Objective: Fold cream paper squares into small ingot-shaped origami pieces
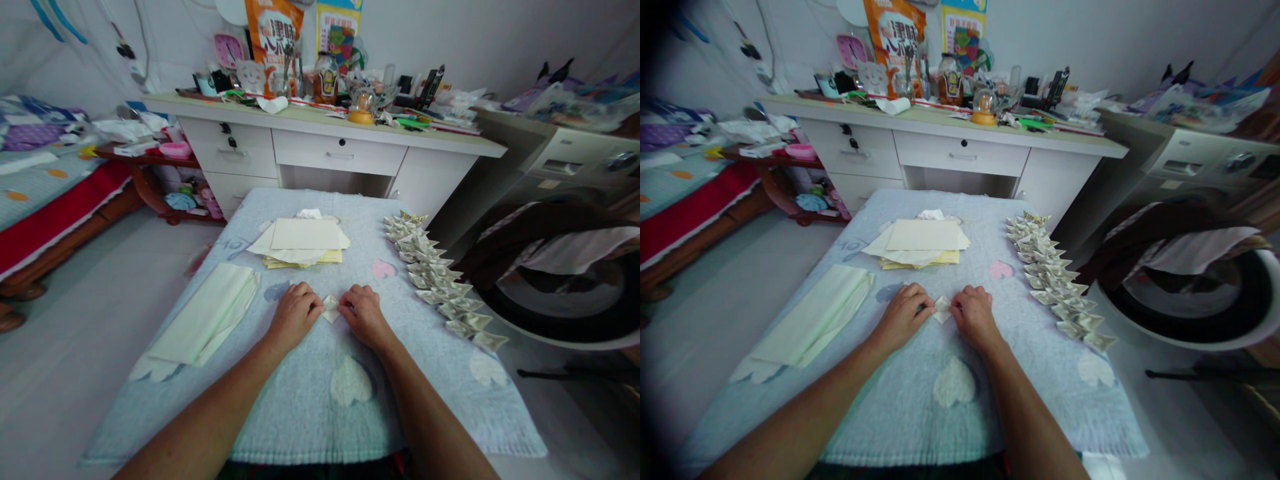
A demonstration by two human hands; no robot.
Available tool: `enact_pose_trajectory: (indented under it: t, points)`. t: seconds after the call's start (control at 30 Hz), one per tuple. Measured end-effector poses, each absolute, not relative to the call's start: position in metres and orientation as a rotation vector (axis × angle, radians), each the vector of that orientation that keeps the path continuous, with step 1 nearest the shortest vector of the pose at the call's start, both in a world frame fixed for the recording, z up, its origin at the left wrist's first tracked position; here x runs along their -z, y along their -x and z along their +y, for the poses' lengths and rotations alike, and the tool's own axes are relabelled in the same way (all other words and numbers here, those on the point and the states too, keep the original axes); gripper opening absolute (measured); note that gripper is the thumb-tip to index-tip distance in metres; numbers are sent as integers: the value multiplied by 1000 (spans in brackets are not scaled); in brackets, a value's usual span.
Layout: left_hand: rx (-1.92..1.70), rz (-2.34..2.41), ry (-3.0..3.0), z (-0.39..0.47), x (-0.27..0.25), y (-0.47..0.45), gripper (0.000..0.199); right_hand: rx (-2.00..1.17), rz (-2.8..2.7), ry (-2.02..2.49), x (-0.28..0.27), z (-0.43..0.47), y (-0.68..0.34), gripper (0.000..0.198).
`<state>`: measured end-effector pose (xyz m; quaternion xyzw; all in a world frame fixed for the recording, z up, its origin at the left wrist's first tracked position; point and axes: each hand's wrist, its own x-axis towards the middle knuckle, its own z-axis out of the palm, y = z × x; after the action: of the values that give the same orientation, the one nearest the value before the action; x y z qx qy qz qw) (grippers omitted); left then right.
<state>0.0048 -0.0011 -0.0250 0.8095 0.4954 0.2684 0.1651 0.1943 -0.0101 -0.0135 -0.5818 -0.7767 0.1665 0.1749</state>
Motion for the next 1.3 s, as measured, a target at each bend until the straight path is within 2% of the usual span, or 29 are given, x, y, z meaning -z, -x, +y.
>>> enact_pose_trajectory:
  t: [0.87,1.3]
  points:
    - [-670,1462,-2331,2,23,-5,14,-412,-2207,1800,11,-8,-190,15]
    - [-465,1758,-2324,-9,13,-15,17,-310,-2262,1954,7,-9,-182,22]
